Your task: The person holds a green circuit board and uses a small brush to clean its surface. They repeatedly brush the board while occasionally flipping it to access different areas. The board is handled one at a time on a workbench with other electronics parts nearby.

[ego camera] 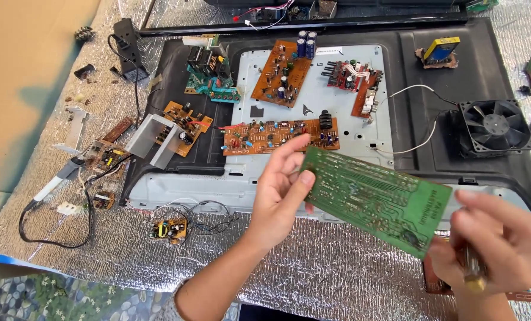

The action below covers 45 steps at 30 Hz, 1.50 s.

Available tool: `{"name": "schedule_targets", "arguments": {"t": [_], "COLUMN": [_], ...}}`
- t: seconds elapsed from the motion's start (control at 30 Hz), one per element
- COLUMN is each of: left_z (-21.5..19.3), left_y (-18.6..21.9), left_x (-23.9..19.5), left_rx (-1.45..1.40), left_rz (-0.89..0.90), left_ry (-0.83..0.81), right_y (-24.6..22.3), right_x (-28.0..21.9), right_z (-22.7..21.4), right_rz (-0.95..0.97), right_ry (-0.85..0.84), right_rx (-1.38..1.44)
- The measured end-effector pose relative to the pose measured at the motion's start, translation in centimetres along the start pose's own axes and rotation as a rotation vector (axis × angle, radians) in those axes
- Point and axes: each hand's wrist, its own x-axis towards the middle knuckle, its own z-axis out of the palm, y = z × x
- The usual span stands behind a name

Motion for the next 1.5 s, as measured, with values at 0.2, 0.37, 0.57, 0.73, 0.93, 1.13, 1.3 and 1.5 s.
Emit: {"name": "schedule_targets", "arguments": {"t": [0.2, 0.37, 0.57, 0.73, 0.93, 1.13, 1.3, 1.5], "left_z": [-0.1, 0.0, 0.0, 0.4, -0.3, 0.6, 0.9, 0.2], "left_y": [0.1, -0.2, -0.1, 0.8, 0.6, 1.7, -0.4, -1.1], "left_x": [-0.3, -0.6, -1.0, -1.1, -0.4, -0.5, -0.8, -0.7], "left_rx": [0.0, 0.0, 0.084, 0.194, 0.287, 0.54, 0.887, 1.062], "left_rz": [0.104, 0.128, 0.159, 0.059, -0.014, -0.014, 0.231, 0.304], "left_ry": [0.11, 0.12, 0.106, 0.073, -0.045, -0.342, -0.47, -0.526], "right_y": [-1.9, -2.9, -3.4, -3.7, -3.5, 3.2, 6.7, 3.0], "right_x": [2.3, 3.0, 3.5, 3.9, 4.0, -1.6, -4.0, -1.0], "right_z": [0.7, 0.9, 1.1, 1.0, 0.1, -1.5, -4.0, -2.8], "right_rz": [0.245, 0.361, 0.482, 0.46, 0.489, 0.526, 0.43, 0.27], "right_ry": [-0.014, -0.091, -0.118, -0.13, -0.187, 0.296, 0.2, 0.024], "right_rx": [0.057, 0.008, 0.084, 0.13, 0.186, 0.487, 0.785, 1.006]}}
